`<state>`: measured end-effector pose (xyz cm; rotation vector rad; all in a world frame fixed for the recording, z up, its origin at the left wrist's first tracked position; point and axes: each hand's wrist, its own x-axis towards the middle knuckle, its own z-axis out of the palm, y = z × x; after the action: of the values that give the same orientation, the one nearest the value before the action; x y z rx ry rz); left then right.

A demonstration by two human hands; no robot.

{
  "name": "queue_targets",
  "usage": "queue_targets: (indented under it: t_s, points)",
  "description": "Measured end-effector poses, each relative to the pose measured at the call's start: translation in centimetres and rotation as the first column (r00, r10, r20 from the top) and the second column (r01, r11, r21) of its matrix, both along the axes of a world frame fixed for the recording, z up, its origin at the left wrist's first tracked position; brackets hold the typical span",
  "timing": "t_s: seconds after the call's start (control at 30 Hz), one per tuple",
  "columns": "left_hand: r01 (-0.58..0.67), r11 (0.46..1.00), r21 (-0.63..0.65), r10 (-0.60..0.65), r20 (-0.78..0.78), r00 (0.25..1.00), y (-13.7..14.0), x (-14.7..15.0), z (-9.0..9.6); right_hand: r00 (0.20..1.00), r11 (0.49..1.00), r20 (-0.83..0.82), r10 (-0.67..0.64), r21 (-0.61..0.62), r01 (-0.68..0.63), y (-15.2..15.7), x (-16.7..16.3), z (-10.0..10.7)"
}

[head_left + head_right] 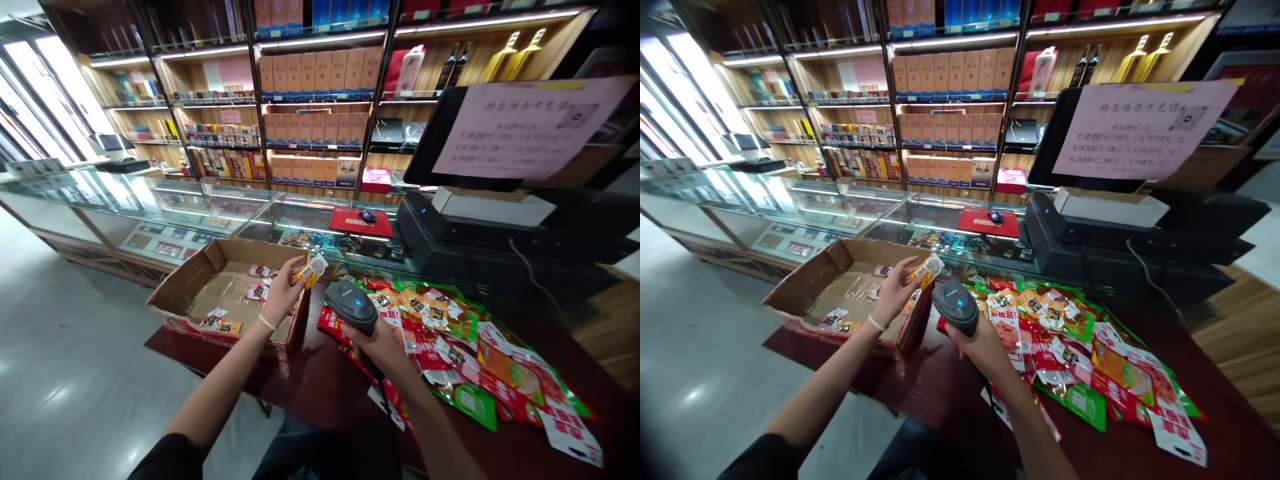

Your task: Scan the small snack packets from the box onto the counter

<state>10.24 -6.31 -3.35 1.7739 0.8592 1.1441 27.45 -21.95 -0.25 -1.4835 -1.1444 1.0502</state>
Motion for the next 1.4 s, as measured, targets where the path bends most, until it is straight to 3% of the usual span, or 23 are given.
queue_targets:
  t_s: [0.3, 0.47, 0.57, 0.67, 0.8, 0.97, 1.2, 1.27, 1.33, 1.4]
  points:
    - [-0.069, 0.989, 0.130, 0.086, -0.134, 0.987, 0.1, -0.1, 0.2, 0.997, 0.997, 0.034, 0.068, -0.040, -0.066, 0.3, -0.1, -0.3]
    - [-0.001, 0.995, 0.101, 0.012, -0.110, 0.994, -0.1, 0.2, -0.1, 0.999, 0.999, 0.022, 0.023, -0.023, -0.023, -0.4, 1.1, -0.1]
    - [0.057, 0.993, 0.108, -0.031, -0.234, 0.972, -0.4, 0.7, 0.1, 1.000, 1.000, -0.024, -0.019, -0.003, 0.019, -1.3, 2.6, -0.6]
    - [0.221, 0.968, 0.117, -0.154, -0.414, 0.897, -0.7, 2.1, 0.6, 0.992, 0.994, -0.067, -0.110, 0.008, 0.111, -2.6, 4.6, -1.2]
    - [0.402, 0.897, 0.185, -0.235, -0.572, 0.786, -1.0, 6.6, 1.6, 0.947, 0.954, -0.135, -0.291, 0.039, 0.299, -5.0, 7.5, -2.0]
    - [0.499, 0.822, 0.272, -0.261, -0.599, 0.757, -1.3, 15.8, 2.0, 0.856, 0.865, -0.176, -0.486, 0.045, 0.501, -8.4, 11.3, -2.8]
    - [0.614, 0.706, 0.353, -0.237, -0.699, 0.675, -4.1, 28.0, 0.3, 0.706, 0.733, -0.311, -0.636, 0.040, 0.679, -13.0, 15.3, -3.3]
    - [0.712, 0.634, 0.303, -0.285, -0.764, 0.579, -5.2, 29.8, -1.0, 0.693, 0.718, -0.312, -0.650, 0.048, 0.695, -13.9, 15.7, -3.3]
    - [0.812, 0.528, 0.251, -0.350, -0.806, 0.477, -5.9, 30.7, -2.3, 0.690, 0.713, -0.309, -0.655, 0.051, 0.699, -14.5, 15.9, -3.3]
    - [0.844, 0.472, 0.254, -0.385, -0.802, 0.457, -6.2, 30.9, -3.2, 0.687, 0.710, -0.302, -0.660, 0.048, 0.703, -14.7, 16.0, -3.4]
